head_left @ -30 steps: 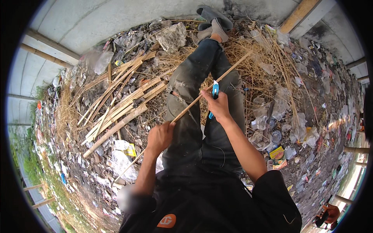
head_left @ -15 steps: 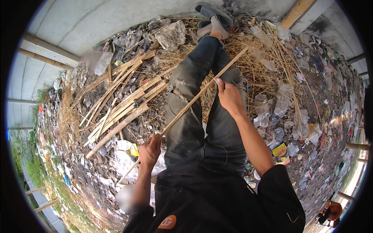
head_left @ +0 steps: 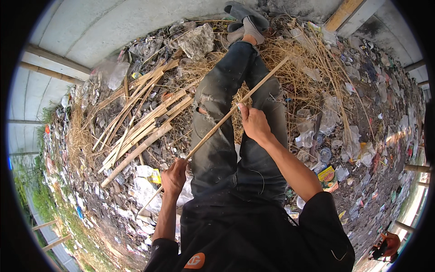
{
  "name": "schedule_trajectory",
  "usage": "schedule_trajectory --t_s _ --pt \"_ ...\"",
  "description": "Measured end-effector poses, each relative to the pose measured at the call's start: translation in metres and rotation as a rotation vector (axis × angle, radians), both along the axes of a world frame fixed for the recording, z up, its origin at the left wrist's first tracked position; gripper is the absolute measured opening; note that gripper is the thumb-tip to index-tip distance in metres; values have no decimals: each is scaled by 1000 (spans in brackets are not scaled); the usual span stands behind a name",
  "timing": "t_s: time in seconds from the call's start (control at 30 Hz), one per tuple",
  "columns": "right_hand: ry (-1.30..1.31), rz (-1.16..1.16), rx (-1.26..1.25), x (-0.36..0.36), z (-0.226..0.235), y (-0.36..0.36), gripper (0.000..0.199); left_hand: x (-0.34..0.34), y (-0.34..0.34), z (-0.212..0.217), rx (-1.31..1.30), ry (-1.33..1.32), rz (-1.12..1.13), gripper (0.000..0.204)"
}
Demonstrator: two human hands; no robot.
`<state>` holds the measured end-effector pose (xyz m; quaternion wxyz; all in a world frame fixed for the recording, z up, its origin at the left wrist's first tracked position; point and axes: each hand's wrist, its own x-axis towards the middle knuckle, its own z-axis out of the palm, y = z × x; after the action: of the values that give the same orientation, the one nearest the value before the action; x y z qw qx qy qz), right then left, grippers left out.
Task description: The person sits on a pile of debris and straw, using a small knife to shave and smooth a long bamboo stick. They repeatedly scrape the surface of the stick to remove splinters and create a smooth finish, occasionally rotating the stick to work on different sides.
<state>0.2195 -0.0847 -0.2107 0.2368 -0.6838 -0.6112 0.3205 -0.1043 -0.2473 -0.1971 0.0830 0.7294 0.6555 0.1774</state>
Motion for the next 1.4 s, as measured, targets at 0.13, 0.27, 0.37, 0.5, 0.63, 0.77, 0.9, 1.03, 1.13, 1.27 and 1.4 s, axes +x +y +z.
schedule_trajectory --t_s 0.13,0.27,0.37,0.5,0.63,0.77,0.9,1.03,1.13,1.27,1.4 --pt "63 -42 -34 30 4 22 66 3 -4 -2 -46 -29 16 13" --pt "64 -1 -56 0 -4 3 62 18 3 -1 -29 -47 42 14" --pt "1 63 -26 2 7 2 62 14 -1 -2 31 -72 48 13" --pt "103 -28 12 21 8 20 68 19 2 -4 -75 -72 67 14" --pt "69 113 -35 -13 -14 -12 69 19 3 -9 -14 -82 49 16" --pt "91 0 -102 16 9 16 72 28 10 -1 -20 -32 41 16" --pt "46 78 64 -24 -3 -20 66 38 25 3 -3 -53 36 16" --pt "84 100 -63 -17 6 -9 65 44 19 12 -50 -51 64 15" --pt "277 86 0 -30 -3 -23 66 39 20 3 -43 -71 67 14" --pt "503 131 -285 -17 -14 -12 69 41 18 5 -36 -79 82 15" --pt "581 144 -474 -5 -9 -2 69 40 19 3 -55 -94 85 15"
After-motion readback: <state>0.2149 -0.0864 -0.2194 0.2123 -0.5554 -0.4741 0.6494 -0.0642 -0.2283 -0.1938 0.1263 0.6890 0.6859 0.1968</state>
